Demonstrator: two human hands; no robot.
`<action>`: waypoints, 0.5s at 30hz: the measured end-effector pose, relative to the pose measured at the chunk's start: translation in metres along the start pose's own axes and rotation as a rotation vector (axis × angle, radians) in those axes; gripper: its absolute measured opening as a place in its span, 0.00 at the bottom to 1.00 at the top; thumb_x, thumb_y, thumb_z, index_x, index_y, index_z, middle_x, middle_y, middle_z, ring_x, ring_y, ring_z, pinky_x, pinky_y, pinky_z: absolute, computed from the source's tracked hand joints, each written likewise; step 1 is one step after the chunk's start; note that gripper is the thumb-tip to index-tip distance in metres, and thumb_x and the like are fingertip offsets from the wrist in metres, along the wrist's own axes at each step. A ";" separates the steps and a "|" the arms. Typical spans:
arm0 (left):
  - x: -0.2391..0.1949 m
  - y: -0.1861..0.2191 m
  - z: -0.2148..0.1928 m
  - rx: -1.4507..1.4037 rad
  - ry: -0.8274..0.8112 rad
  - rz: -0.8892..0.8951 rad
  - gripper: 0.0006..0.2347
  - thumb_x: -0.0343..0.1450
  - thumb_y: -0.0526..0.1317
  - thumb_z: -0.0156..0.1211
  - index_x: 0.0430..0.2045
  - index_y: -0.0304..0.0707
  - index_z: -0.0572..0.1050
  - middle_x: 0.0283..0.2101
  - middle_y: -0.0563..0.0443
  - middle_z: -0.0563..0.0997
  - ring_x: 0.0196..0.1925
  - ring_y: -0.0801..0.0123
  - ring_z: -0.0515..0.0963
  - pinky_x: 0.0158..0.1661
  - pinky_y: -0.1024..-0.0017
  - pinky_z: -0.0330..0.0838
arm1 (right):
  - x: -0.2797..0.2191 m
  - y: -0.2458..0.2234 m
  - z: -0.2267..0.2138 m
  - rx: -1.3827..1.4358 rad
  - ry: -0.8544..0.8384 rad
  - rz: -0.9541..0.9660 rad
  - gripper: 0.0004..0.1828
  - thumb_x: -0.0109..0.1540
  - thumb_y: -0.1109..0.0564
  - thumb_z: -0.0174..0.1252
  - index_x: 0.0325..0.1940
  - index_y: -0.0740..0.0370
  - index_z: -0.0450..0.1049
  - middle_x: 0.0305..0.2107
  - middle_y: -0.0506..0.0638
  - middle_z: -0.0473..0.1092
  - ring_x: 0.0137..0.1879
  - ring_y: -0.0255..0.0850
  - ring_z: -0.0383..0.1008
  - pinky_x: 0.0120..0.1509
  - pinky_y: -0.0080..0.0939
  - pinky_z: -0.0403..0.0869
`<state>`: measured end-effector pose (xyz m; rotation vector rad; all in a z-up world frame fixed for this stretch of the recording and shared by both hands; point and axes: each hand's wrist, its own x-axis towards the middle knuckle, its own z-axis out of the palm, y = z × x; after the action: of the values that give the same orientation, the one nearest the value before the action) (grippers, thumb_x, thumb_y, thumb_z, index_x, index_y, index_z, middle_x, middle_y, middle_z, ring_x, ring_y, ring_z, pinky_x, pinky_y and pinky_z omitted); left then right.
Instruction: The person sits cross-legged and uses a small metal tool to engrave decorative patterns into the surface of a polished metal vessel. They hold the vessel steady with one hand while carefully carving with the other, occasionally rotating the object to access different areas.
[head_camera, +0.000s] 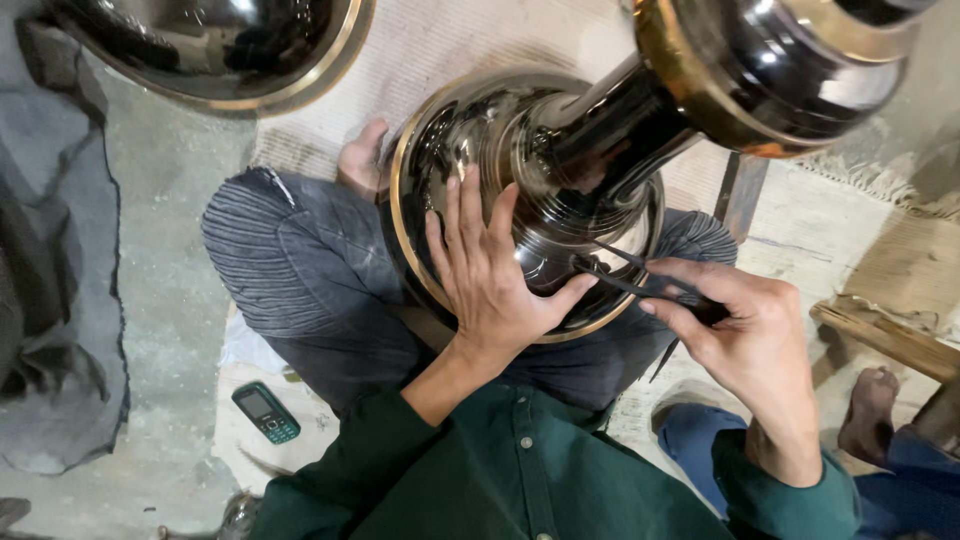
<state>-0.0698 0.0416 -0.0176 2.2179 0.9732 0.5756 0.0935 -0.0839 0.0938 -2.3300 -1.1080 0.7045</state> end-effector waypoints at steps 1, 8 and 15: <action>0.001 0.000 0.000 -0.005 -0.007 -0.009 0.48 0.60 0.63 0.74 0.70 0.34 0.56 0.76 0.29 0.51 0.80 0.39 0.48 0.74 0.38 0.39 | 0.002 -0.002 -0.001 -0.004 0.002 -0.024 0.19 0.54 0.61 0.71 0.49 0.60 0.81 0.36 0.53 0.79 0.38 0.36 0.82 0.41 0.34 0.77; 0.003 -0.003 -0.003 -0.025 -0.037 -0.023 0.45 0.62 0.61 0.74 0.66 0.32 0.58 0.75 0.28 0.53 0.79 0.37 0.49 0.74 0.37 0.40 | 0.010 -0.012 -0.004 -0.070 -0.070 0.046 0.19 0.53 0.59 0.72 0.48 0.58 0.82 0.23 0.51 0.73 0.21 0.37 0.68 0.29 0.36 0.68; 0.000 -0.007 0.000 -0.030 -0.023 -0.003 0.45 0.64 0.61 0.73 0.68 0.34 0.55 0.75 0.28 0.53 0.80 0.38 0.50 0.75 0.37 0.40 | 0.015 -0.021 -0.007 -0.124 -0.105 0.046 0.19 0.53 0.58 0.72 0.48 0.57 0.83 0.21 0.51 0.73 0.20 0.37 0.65 0.28 0.37 0.67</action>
<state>-0.0730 0.0456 -0.0221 2.1917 0.9504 0.5590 0.0942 -0.0613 0.1083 -2.4539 -1.1775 0.8041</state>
